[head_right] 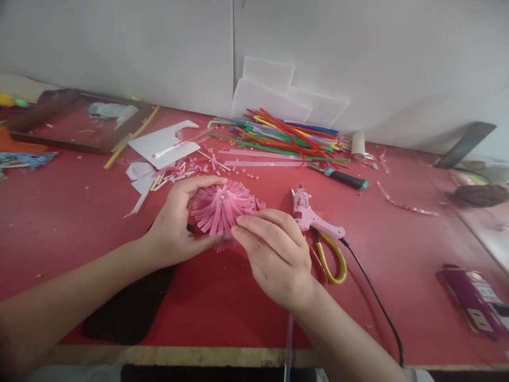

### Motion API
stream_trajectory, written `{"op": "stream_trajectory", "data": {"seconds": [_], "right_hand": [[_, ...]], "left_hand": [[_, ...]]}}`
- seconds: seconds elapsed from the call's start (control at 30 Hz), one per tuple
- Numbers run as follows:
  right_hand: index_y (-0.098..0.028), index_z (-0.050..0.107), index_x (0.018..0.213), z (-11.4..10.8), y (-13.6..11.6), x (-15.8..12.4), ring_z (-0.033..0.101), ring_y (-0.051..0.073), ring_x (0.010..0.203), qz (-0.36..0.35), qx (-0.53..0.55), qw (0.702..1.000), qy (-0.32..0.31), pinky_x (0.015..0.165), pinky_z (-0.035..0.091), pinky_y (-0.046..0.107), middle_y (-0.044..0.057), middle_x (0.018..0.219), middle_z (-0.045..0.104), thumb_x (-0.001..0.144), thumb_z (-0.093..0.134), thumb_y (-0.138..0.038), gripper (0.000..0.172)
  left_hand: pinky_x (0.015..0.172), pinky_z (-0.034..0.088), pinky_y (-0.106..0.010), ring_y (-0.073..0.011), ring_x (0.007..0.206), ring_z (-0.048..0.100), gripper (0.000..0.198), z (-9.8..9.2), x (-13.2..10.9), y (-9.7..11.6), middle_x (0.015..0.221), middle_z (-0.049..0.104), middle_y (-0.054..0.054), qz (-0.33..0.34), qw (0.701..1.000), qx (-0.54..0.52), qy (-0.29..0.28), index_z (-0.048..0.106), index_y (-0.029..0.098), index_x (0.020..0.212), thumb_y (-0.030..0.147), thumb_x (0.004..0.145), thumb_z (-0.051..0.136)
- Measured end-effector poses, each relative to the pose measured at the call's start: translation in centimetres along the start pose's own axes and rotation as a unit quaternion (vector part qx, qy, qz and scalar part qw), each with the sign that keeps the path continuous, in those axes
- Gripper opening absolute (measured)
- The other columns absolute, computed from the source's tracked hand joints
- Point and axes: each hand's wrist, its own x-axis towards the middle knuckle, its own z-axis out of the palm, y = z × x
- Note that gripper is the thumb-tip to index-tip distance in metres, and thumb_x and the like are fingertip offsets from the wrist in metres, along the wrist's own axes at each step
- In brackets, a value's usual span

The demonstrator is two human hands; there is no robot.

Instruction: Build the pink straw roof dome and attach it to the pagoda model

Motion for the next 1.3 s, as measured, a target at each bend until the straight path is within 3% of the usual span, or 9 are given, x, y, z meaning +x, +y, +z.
{"op": "stream_trajectory", "data": {"seconds": [0.4,0.57,0.77,0.9,1.13,1.3], "right_hand": [[-0.017,0.072,0.094,0.55,0.18,-0.2,0.064,0.022,0.094,0.025,0.014,1.0,-0.005,0.082,0.056,0.042,0.008,0.097,0.069,0.082,0.063,0.003,0.025],[-0.017,0.071,0.093,0.62,0.17,-0.23,0.063,0.022,0.095,0.03,0.009,0.999,-0.009,0.083,0.055,0.043,0.009,0.096,0.068,0.083,0.063,0.002,0.023],[-0.021,0.071,0.095,0.67,0.23,-0.33,0.063,0.021,0.095,0.035,0.006,0.999,-0.013,0.083,0.055,0.042,0.007,0.098,0.068,0.085,0.061,0.0,0.024],[-0.018,0.071,0.094,0.71,0.27,-0.28,0.062,0.022,0.096,0.024,0.005,1.0,-0.009,0.084,0.055,0.042,0.008,0.097,0.068,0.084,0.063,0.001,0.023],[-0.02,0.07,0.095,0.77,0.34,-0.41,0.062,0.021,0.097,0.025,-0.006,1.0,-0.008,0.085,0.055,0.043,0.007,0.099,0.068,0.085,0.06,0.001,0.026],[-0.021,0.07,0.093,0.84,0.22,-0.51,0.062,0.021,0.097,0.033,-0.004,0.999,0.001,0.085,0.055,0.043,0.006,0.1,0.067,0.085,0.06,0.0,0.024]], "left_hand": [[0.098,0.053,-0.044,-0.0308,0.116,0.062,0.081,-0.02,-0.09,-0.14,0.125,0.06,-0.017,0.001,1.0,0.014,0.002,0.046,0.016,0.133,0.048,0.07,0.085],[0.102,0.048,-0.049,-0.0322,0.116,0.058,0.082,-0.15,0.29,-0.01,0.122,0.063,-0.017,0.049,0.997,0.062,0.019,0.049,0.015,0.131,0.051,0.067,0.086],[0.098,0.051,-0.045,-0.0287,0.111,0.062,0.076,-0.1,0.41,0.18,0.12,0.066,-0.016,0.051,0.997,0.049,0.011,0.051,0.014,0.13,0.052,0.072,0.082],[0.102,0.049,-0.049,-0.0308,0.117,0.058,0.073,-0.09,0.46,0.12,0.121,0.068,-0.017,0.1,0.991,0.084,0.033,0.05,0.015,0.129,0.05,0.073,0.082],[0.098,0.052,-0.05,-0.0283,0.112,0.06,0.038,-0.43,0.36,0.3,0.123,0.065,-0.015,0.19,0.964,0.184,0.011,0.06,0.024,0.113,0.039,0.083,0.076],[0.094,0.054,-0.047,-0.0284,0.109,0.061,0.036,-0.6,0.26,0.31,0.121,0.065,-0.016,0.212,0.955,0.207,0.018,0.064,0.023,0.111,0.035,0.081,0.078]]}}
